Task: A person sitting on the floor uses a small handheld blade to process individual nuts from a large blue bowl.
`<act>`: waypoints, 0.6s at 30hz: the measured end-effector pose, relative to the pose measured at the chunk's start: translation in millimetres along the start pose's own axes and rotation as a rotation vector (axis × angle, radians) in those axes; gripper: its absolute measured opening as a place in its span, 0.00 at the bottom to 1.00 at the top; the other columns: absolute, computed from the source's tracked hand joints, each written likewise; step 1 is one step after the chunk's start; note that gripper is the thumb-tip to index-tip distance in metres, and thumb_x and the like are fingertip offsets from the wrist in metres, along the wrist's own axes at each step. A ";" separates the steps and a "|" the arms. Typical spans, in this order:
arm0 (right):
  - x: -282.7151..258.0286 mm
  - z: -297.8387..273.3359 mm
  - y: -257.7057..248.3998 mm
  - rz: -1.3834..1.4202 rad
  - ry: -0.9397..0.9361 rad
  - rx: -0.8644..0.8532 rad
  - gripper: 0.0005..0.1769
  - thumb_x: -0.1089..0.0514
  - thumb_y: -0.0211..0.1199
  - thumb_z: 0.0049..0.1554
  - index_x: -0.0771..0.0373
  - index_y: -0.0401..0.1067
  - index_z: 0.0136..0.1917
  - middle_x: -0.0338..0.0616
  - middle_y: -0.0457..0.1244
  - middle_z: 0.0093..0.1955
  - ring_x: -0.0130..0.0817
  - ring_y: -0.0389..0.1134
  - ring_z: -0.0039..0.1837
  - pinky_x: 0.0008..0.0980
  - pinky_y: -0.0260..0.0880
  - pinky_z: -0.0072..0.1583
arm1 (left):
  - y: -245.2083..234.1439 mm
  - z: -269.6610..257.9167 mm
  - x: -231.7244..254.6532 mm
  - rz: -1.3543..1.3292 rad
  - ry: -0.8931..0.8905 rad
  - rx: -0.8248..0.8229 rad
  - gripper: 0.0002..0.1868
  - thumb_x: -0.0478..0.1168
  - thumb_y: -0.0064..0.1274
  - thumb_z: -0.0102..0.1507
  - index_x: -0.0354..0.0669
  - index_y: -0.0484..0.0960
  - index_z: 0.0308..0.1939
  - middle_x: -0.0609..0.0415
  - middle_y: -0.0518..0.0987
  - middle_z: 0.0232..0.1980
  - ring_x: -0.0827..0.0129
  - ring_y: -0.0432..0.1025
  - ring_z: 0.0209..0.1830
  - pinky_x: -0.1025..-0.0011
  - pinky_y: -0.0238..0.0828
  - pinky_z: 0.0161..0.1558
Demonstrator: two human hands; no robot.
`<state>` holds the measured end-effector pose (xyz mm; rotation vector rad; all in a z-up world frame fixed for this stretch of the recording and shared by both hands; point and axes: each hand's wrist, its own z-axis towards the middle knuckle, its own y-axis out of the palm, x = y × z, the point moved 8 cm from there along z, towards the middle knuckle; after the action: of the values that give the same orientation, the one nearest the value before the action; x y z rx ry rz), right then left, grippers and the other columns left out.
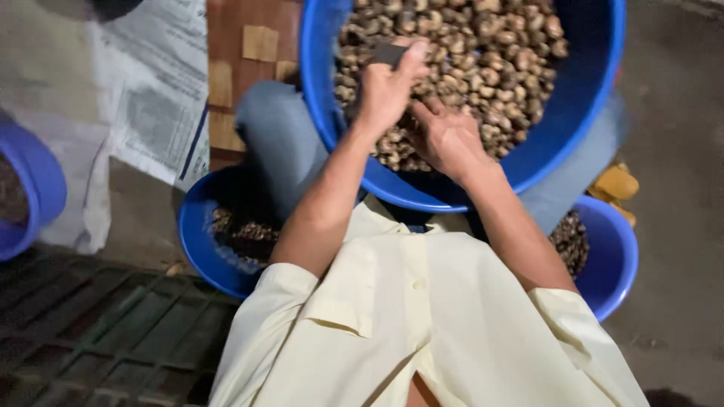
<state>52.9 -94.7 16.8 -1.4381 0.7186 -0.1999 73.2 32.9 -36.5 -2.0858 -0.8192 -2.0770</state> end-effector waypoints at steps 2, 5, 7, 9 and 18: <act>4.4 8.1 6.2 0.012 -0.011 -0.069 0.16 0.50 0.65 0.60 0.57 0.70 0.58 0.50 0.65 0.49 0.54 0.68 0.40 0.49 0.67 0.38 | -1.1 0.3 -3.0 0.020 -0.050 0.035 0.20 0.45 0.53 0.67 0.31 0.81 0.54 0.47 0.85 0.48 0.62 0.83 0.40 0.70 0.85 0.43; 14.6 16.1 5.9 0.059 -0.002 -0.134 0.20 0.55 0.64 0.57 0.60 0.71 0.63 0.53 0.66 0.53 0.54 0.68 0.44 0.48 0.69 0.42 | 0.9 1.7 -22.0 0.110 -0.089 -0.007 0.20 0.46 0.50 0.68 0.38 0.78 0.59 0.41 0.83 0.55 0.56 0.85 0.44 0.70 0.89 0.41; 26.6 19.2 5.3 0.100 0.011 -0.131 0.26 0.62 0.65 0.53 0.65 0.70 0.66 0.56 0.66 0.56 0.54 0.69 0.47 0.48 0.70 0.47 | 7.5 1.8 -19.3 0.185 -0.075 -0.077 0.19 0.45 0.47 0.70 0.44 0.76 0.63 0.37 0.81 0.60 0.52 0.86 0.49 0.71 0.93 0.40; 59.9 16.8 0.7 0.556 0.227 0.084 0.07 0.66 0.64 0.60 0.71 0.71 0.52 0.51 0.64 0.43 0.41 0.63 0.40 0.38 0.67 0.45 | 5.4 -1.5 -2.3 0.240 -0.096 -0.013 0.22 0.51 0.48 0.68 0.39 0.79 0.59 0.51 0.87 0.47 0.68 0.83 0.43 0.75 0.80 0.40; 89.1 7.1 -2.0 1.900 0.717 0.306 0.22 0.69 0.64 0.60 0.70 0.69 0.68 0.49 0.69 0.57 0.34 0.74 0.54 0.27 0.80 0.59 | 31.4 -10.5 42.6 0.165 0.055 -0.219 0.15 0.41 0.51 0.71 0.36 0.81 0.57 0.52 0.85 0.41 0.77 0.72 0.31 0.82 0.65 0.28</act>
<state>126.8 -137.0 -10.8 0.0909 2.1866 0.6700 74.2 14.7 14.2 -2.1051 -0.4123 -2.2085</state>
